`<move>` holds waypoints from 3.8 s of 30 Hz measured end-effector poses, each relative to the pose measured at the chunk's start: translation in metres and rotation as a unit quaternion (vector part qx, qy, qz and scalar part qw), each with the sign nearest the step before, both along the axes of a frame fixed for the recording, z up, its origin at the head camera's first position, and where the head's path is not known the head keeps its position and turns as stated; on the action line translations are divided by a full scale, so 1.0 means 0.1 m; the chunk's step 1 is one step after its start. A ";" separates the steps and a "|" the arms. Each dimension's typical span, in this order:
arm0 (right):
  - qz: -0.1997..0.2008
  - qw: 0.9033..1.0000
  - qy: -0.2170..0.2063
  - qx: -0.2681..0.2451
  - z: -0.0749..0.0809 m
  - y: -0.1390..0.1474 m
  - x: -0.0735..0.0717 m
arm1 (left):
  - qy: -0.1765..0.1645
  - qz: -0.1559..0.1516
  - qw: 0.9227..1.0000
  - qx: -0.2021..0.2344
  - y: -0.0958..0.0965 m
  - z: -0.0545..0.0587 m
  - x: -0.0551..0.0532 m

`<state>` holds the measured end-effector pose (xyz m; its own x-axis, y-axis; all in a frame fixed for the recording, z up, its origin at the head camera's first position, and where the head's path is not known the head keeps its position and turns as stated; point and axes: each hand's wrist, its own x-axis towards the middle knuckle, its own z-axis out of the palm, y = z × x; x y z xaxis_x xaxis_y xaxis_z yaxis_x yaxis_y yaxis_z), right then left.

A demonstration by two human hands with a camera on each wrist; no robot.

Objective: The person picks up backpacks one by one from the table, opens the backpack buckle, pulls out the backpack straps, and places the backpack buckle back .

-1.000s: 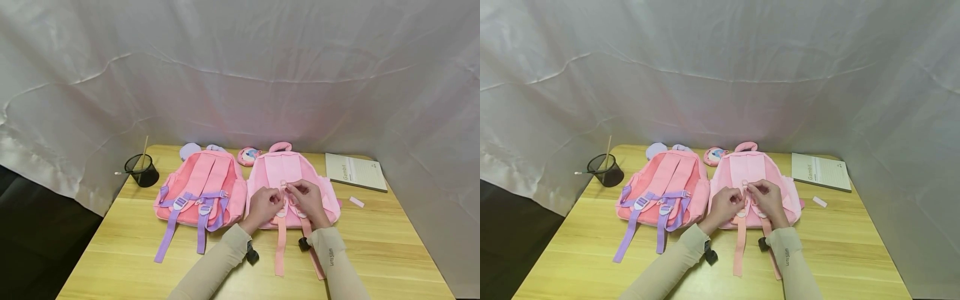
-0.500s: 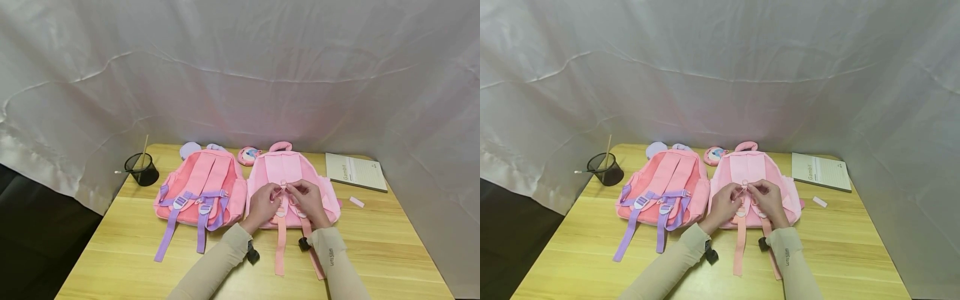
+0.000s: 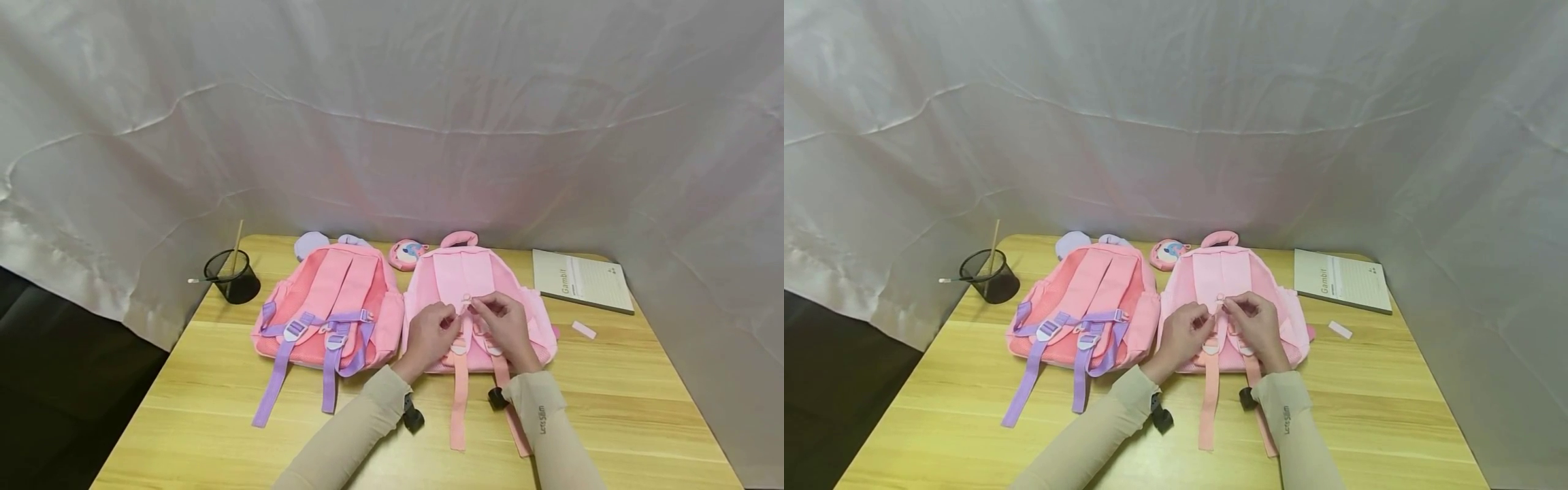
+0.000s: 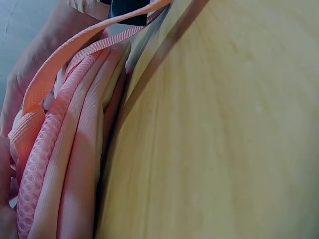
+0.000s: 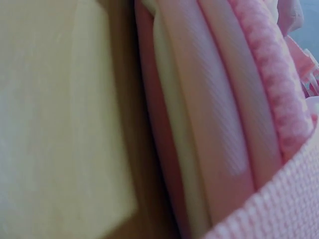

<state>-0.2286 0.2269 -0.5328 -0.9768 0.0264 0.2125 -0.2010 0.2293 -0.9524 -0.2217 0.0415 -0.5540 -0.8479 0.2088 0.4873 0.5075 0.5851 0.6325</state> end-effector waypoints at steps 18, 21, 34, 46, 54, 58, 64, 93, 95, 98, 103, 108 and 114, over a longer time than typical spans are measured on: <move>-0.027 0.997 0.031 -0.059 -0.06 -0.01 0.00 | -0.036 0.001 0.999 -0.001 -0.02 0.03 0.03; -0.029 0.997 0.029 -0.059 -0.05 0.00 0.00 | -0.043 0.003 0.999 0.002 -0.01 0.03 0.03; -0.030 0.998 0.027 -0.045 0.06 0.13 -0.01 | -0.066 -0.004 0.998 0.009 0.00 0.01 0.02; -0.021 0.998 0.051 -0.033 0.16 0.45 -0.08 | -0.070 -0.020 0.997 -0.010 -0.02 0.00 0.03; -0.006 0.998 0.033 -0.045 0.17 0.57 -0.11 | -0.069 -0.028 0.997 -0.025 -0.04 0.01 0.02; 0.048 0.997 -0.031 -0.059 0.19 0.72 -0.16 | -0.055 -0.038 0.997 -0.047 -0.07 0.04 0.05; 0.078 0.984 -0.142 0.068 0.29 1.06 -0.23 | -0.036 -0.051 0.995 -0.081 -0.15 0.07 0.09; 0.041 0.978 -0.121 0.164 0.07 1.02 -0.30 | -0.051 -0.039 0.996 -0.065 -0.21 0.01 0.08; 0.039 0.978 -0.120 0.168 0.07 1.01 -0.29 | -0.049 -0.039 0.996 -0.064 -0.21 0.01 0.08; 0.034 0.977 -0.117 0.175 0.07 0.99 -0.27 | -0.046 -0.040 0.996 -0.063 -0.21 0.01 0.08; 0.023 0.974 -0.112 0.193 0.05 0.96 -0.24 | -0.047 -0.041 0.996 -0.061 -0.21 0.01 0.08; 0.015 0.974 -0.114 0.197 0.02 0.95 -0.23 | -0.046 -0.040 0.996 -0.061 -0.20 0.02 0.09; 0.009 0.974 -0.100 0.201 0.00 0.95 -0.20 | -0.054 -0.040 0.996 -0.062 -0.19 0.01 0.08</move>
<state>-0.2488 0.3218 -0.5332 -0.9993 -0.0373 0.0076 -0.0282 0.5903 -0.8067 -0.2134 0.0222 -0.5533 -0.8727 0.3306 0.3594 0.4878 0.6233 0.6112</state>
